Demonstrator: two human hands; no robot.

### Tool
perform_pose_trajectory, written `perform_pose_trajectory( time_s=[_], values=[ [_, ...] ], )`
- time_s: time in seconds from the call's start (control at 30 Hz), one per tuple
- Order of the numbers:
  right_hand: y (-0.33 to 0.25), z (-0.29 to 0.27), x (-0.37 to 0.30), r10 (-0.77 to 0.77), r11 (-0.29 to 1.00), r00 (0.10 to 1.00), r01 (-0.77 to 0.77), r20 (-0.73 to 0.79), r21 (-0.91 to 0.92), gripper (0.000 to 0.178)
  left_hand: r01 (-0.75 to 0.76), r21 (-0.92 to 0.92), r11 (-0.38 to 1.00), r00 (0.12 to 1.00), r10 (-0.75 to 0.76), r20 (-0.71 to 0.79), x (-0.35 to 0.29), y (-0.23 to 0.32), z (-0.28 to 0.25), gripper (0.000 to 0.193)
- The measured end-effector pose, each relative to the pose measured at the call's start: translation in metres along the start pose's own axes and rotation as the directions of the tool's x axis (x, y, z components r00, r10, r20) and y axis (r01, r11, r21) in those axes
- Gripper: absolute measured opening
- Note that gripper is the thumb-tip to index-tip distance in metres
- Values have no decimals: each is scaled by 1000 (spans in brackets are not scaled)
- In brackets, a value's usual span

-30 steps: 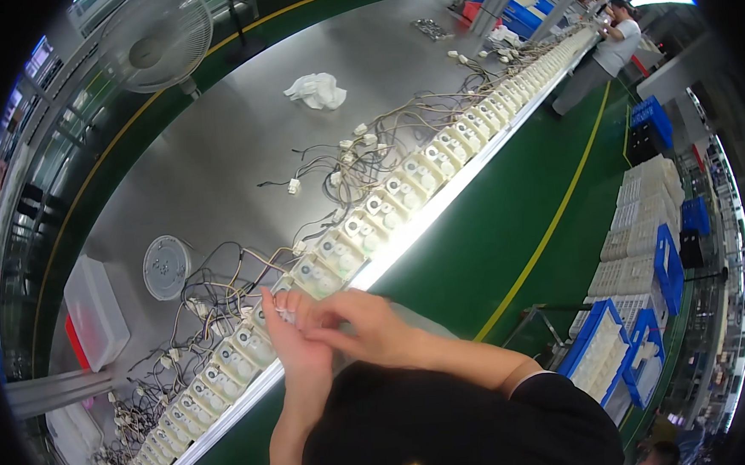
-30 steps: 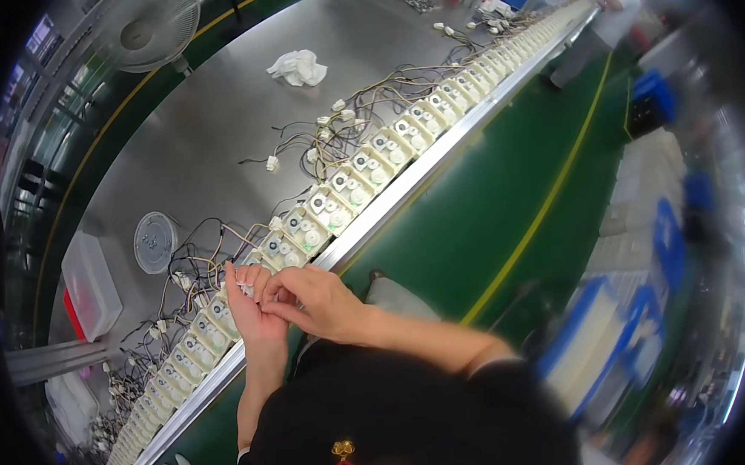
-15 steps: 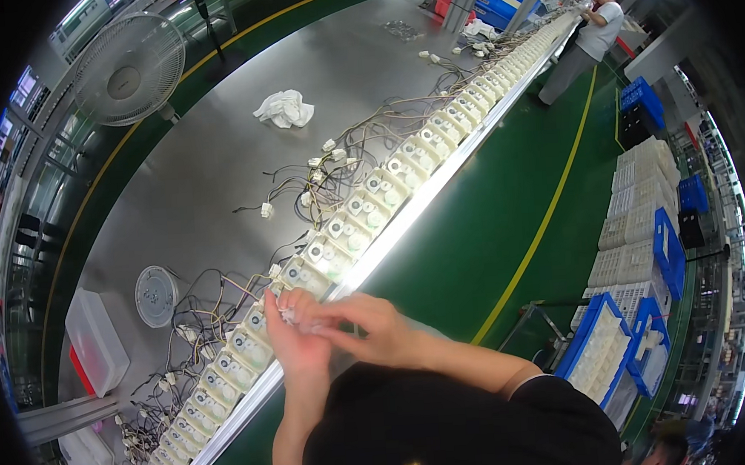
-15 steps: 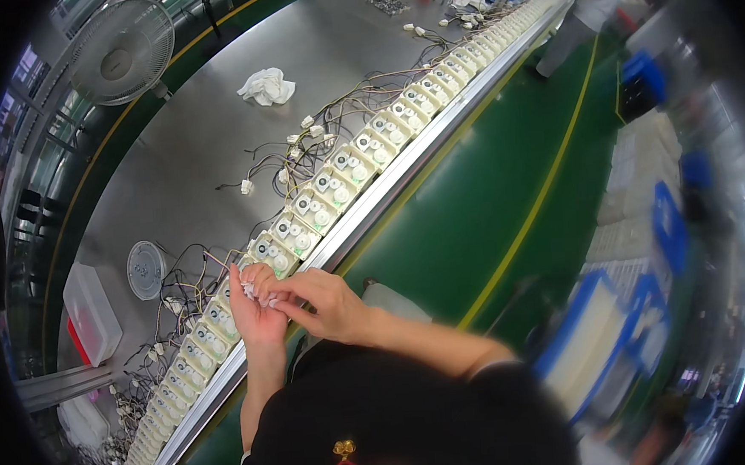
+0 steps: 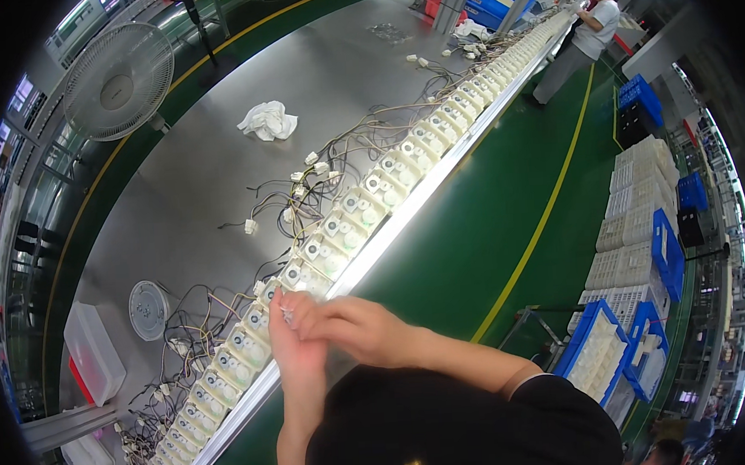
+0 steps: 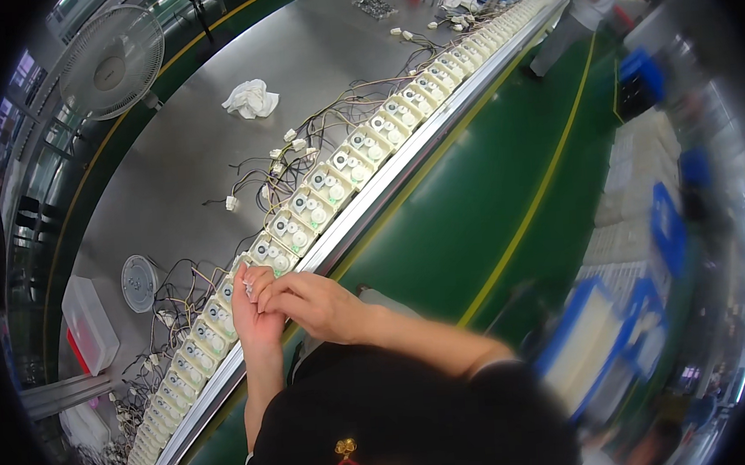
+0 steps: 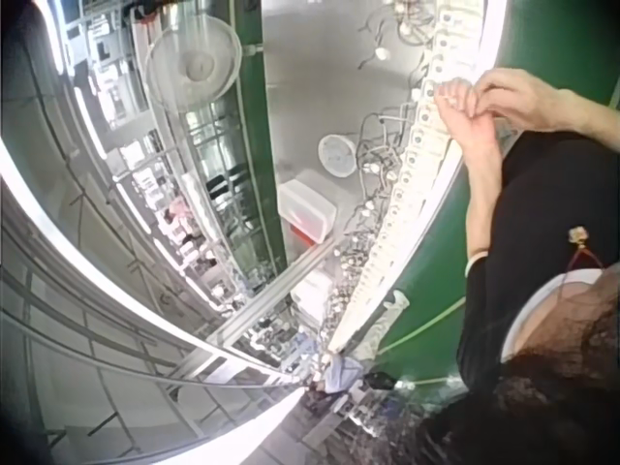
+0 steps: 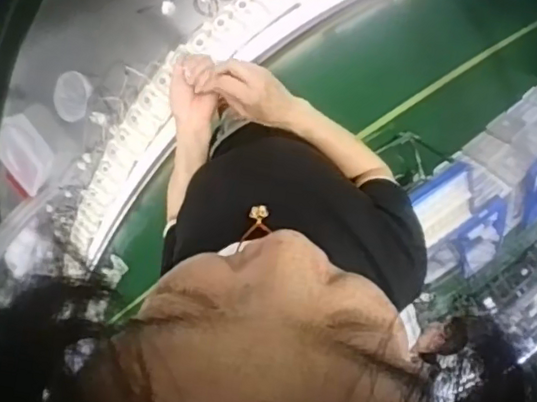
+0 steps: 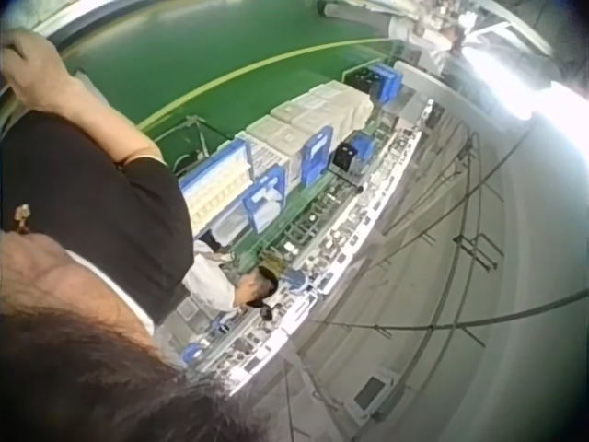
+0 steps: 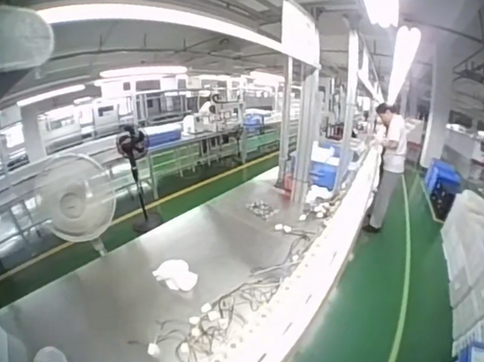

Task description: Assembling LED light components on a production line.

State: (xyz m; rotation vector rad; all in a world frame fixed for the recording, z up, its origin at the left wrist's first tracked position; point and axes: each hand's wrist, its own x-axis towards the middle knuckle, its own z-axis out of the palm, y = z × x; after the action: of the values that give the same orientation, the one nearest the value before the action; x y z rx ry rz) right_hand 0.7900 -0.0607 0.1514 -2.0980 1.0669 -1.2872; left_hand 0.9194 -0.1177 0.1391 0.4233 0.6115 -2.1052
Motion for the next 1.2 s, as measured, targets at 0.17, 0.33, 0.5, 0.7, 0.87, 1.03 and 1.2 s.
perform_pose_trajectory(
  time_s=[0.17, 0.33, 0.5, 0.7, 0.87, 1.03, 1.2],
  values=[
    [3, -8, -5, 138, 990, 976, -135, -171, 30, 16, -45, 20, 999, 997, 44, 69, 8, -10, 6, 26],
    [4, -27, -11, 477, 837, 871, -410, -117, 361, 11, -58, 42, 997, 996, 55, 77, 9, -16, 8, 26],
    [32, -61, -26, 642, 741, 747, -548, -171, 389, 14, -90, 155, 984, 994, 80, 71, -7, -12, 8, 25],
    [73, -110, -46, 798, 583, 544, -590, -259, 558, 19, -114, 164, 980, 993, 106, 55, -29, 1, 6, 20],
    [107, -139, -52, 780, 620, 501, -699, -375, 356, 13, -105, 162, 981, 993, 93, 75, -44, -3, 12, 19],
    [130, -147, -32, 568, 719, 623, -694, -538, -44, 11, -107, 152, 982, 992, 94, 89, -51, -5, 14, 20],
    [146, -145, -21, 428, 739, 741, -616, -517, -271, 13, -127, 147, 981, 989, 115, 91, -56, -7, 14, 21]
  ],
)
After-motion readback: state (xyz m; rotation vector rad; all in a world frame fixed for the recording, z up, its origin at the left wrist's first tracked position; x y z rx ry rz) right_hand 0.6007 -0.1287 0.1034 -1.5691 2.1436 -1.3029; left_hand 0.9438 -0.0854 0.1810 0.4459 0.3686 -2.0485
